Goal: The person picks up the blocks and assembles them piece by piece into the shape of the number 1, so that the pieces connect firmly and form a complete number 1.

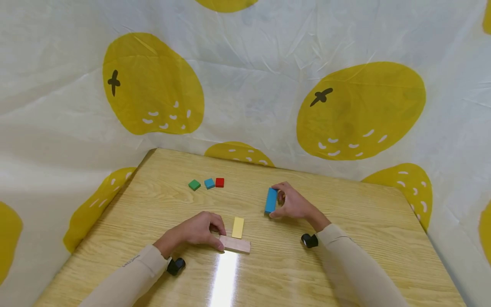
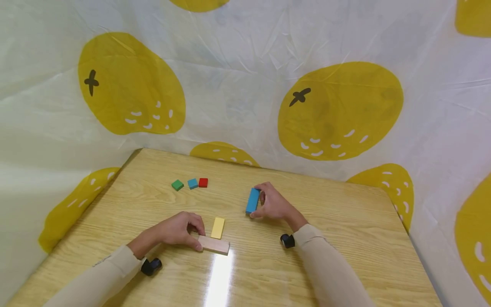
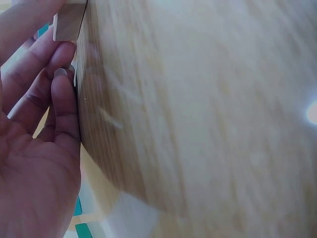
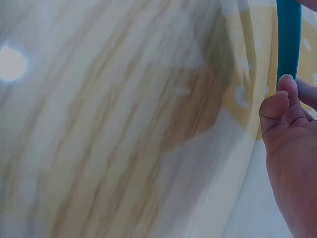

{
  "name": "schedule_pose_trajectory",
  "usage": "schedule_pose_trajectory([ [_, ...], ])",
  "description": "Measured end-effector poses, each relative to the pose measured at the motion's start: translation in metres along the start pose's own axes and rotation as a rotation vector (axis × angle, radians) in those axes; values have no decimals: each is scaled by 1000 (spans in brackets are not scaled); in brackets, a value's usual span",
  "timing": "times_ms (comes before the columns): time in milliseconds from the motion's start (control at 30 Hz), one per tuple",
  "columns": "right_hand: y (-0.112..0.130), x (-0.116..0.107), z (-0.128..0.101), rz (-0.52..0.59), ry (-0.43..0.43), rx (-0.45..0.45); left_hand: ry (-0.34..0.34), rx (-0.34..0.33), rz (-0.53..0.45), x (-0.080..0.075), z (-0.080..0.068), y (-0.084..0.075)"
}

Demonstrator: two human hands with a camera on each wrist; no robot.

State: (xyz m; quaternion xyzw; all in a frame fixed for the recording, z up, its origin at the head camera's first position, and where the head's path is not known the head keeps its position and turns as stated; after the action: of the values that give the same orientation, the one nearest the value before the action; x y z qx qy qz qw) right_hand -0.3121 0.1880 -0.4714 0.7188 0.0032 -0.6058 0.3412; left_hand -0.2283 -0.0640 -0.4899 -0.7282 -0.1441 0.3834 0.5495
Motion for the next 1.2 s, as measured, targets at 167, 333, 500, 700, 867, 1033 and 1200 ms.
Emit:
schedule_pose_trajectory([
  [167,4,3,3,0,6,-6,2,-1,-10,0,0,0],
  [333,9,7,6,10,21,-3,3,4,-4,0,0,2],
  [500,14,9,7,22,35,-7,5,1,-1,0,1,2],
  [700,18,9,10,18,31,-8,-2,-2,14,-1,1,3],
  [867,20,11,13,10,30,-8,0,-5,-11,0,1,2],
  [1033,23,13,17,15,34,-10,3,-4,-22,0,1,3],
  [1200,29,15,21,15,37,-22,2,-4,-22,0,1,3],
])
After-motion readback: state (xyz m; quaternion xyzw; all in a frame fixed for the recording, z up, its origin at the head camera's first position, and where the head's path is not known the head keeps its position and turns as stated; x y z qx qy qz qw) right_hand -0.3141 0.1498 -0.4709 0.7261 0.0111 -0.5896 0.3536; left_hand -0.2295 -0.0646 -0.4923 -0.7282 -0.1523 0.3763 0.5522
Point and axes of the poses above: each hand's wrist, its own z-axis towards the middle knuckle, its own x-axis out of the palm, y = z × x, the point moved 9 cm from there along z, towards the middle knuckle, and after that the axes turned 14 degrees about -z, right-handed, at the moved point
